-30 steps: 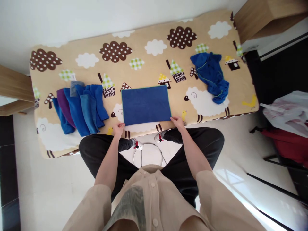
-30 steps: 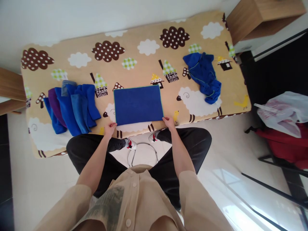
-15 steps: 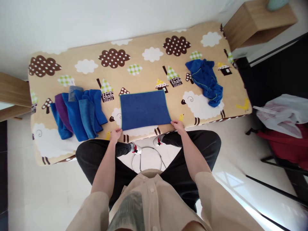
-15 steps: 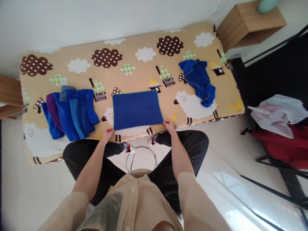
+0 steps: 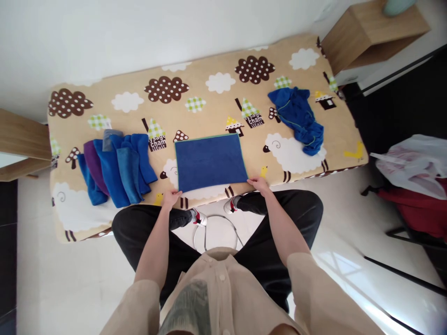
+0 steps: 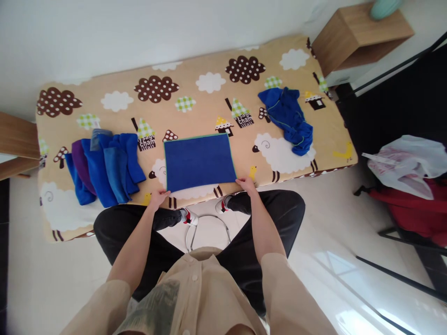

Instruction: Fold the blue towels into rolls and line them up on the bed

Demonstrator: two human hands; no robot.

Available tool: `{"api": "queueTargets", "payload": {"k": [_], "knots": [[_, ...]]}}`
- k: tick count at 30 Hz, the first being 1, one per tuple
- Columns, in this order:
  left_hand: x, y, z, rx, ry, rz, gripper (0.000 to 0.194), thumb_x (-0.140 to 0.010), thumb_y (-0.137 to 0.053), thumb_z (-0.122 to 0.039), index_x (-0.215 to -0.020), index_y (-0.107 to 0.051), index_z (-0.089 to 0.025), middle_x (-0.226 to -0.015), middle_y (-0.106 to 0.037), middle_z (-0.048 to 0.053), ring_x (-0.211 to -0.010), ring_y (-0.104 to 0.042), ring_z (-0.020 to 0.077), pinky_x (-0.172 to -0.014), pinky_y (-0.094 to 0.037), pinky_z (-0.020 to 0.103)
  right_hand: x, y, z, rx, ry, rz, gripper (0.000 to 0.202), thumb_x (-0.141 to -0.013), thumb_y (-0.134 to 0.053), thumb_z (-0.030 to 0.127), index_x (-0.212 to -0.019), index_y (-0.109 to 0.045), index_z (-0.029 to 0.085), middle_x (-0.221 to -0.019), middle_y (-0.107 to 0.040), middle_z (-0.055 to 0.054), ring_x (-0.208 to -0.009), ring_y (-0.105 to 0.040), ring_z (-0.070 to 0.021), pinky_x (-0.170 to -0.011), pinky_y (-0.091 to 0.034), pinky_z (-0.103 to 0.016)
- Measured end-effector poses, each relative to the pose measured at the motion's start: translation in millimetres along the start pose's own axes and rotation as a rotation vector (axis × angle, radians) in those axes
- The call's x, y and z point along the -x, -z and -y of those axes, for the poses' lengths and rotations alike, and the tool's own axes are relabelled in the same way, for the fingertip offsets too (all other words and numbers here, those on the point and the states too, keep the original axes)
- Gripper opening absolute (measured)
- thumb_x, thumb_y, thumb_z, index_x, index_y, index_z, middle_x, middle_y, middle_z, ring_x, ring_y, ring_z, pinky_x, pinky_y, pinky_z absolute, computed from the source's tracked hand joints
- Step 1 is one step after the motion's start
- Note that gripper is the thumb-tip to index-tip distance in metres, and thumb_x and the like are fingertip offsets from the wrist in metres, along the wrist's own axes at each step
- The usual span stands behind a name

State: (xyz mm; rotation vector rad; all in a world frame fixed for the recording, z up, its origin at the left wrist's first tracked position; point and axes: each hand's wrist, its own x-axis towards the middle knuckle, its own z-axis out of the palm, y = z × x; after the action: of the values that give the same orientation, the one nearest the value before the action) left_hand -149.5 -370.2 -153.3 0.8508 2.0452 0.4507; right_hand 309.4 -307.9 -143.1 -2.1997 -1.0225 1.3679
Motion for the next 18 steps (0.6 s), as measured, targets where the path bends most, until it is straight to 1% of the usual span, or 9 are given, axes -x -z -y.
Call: {"api": "queueTargets", "payload": {"k": [3, 6, 9, 11, 13, 15, 18], "knots": [[0.4, 8.7, 2.2, -0.108, 0.045, 0.036, 0.028, -0.059, -0.086, -0.027, -0.050, -0.060, -0.020, -0.048, -0.050, -0.001, -0.056, -0.052, 0.0169, -0.057, -0.041, 0.029, -4.2, 11.3, 1.2, 0.164, -0.071, 0.093, 0.008, -0.074, -0.080, 0.024, -0.074, -0.075, 0.018, -0.062, -0.063, 0.002, -0.065, -0.058, -0.0150, -0.070, -0.051, -0.027], [2.7, 15.5, 6.6, -0.125, 0.133, 0.096, 0.031, -0.051, -0.091, -0.029, -0.051, -0.061, -0.020, -0.046, -0.051, -0.001, -0.049, -0.049, 0.0160, -0.049, -0.036, 0.028, -8.5, 21.2, 4.1, 0.251, -0.168, 0.230, 0.015, -0.069, -0.086, 0.027, -0.075, -0.077, 0.018, -0.051, -0.054, 0.005, -0.052, -0.047, -0.0118, -0.054, -0.043, -0.025], [3.5, 16.4, 9.6, -0.121, 0.179, 0.148, 0.038, -0.047, -0.094, -0.035, -0.050, -0.059, -0.021, -0.040, -0.042, -0.005, -0.040, -0.039, 0.0121, -0.042, -0.026, 0.027, -11.5, 23.7, 8.6, 0.212, -0.213, 0.306, 0.029, -0.059, -0.094, 0.032, -0.077, -0.076, 0.018, -0.046, -0.045, 0.008, -0.046, -0.039, -0.0088, -0.046, -0.035, -0.022], [1.0, 14.8, 8.3, -0.089, 0.222, 0.197, 0.045, -0.046, -0.096, -0.039, -0.049, -0.054, -0.021, -0.039, -0.033, -0.007, -0.038, -0.031, 0.0093, -0.040, -0.021, 0.026, -14.1, 21.7, 13.2, 0.150, -0.210, 0.334, 0.038, -0.053, -0.098, 0.035, -0.076, -0.074, 0.017, -0.044, -0.037, 0.010, -0.043, -0.032, -0.0068, -0.042, -0.030, -0.021], [-4.4, 12.8, 3.0, -0.012, 0.258, 0.243, 0.051, -0.048, -0.096, -0.044, -0.052, -0.051, -0.021, -0.041, -0.028, -0.009, -0.038, -0.027, 0.0078, -0.040, -0.019, 0.025, -18.7, 18.1, 20.1, 0.105, -0.184, 0.353, 0.043, -0.050, -0.100, 0.040, -0.073, -0.072, 0.017, -0.045, -0.033, 0.011, -0.043, -0.028, -0.0055, -0.041, -0.026, -0.021], [-13.2, 11.1, -6.6, 0.079, 0.268, 0.266, 0.053, -0.053, -0.095, -0.048, -0.056, -0.050, -0.021, -0.045, -0.029, -0.008, -0.041, -0.031, 0.0083, -0.042, -0.021, 0.025, -26.1, 13.7, 29.8, 0.114, -0.135, 0.343, 0.044, -0.053, -0.099, 0.045, -0.070, -0.070, 0.017, -0.047, -0.033, 0.010, -0.045, -0.027, -0.0055, -0.042, -0.025, -0.022], [-33.4, 9.5, -27.4, 0.155, 0.231, 0.228, 0.051, -0.061, -0.092, -0.053, -0.063, -0.053, -0.020, -0.049, -0.035, -0.006, -0.048, -0.040, 0.0108, -0.045, -0.030, 0.025, -41.9, 6.7, 49.5, 0.179, -0.059, 0.298, 0.038, -0.066, -0.092, 0.048, -0.073, -0.071, 0.017, -0.050, -0.035, 0.008, -0.050, -0.031, -0.0075, -0.048, -0.029, -0.024]]}}
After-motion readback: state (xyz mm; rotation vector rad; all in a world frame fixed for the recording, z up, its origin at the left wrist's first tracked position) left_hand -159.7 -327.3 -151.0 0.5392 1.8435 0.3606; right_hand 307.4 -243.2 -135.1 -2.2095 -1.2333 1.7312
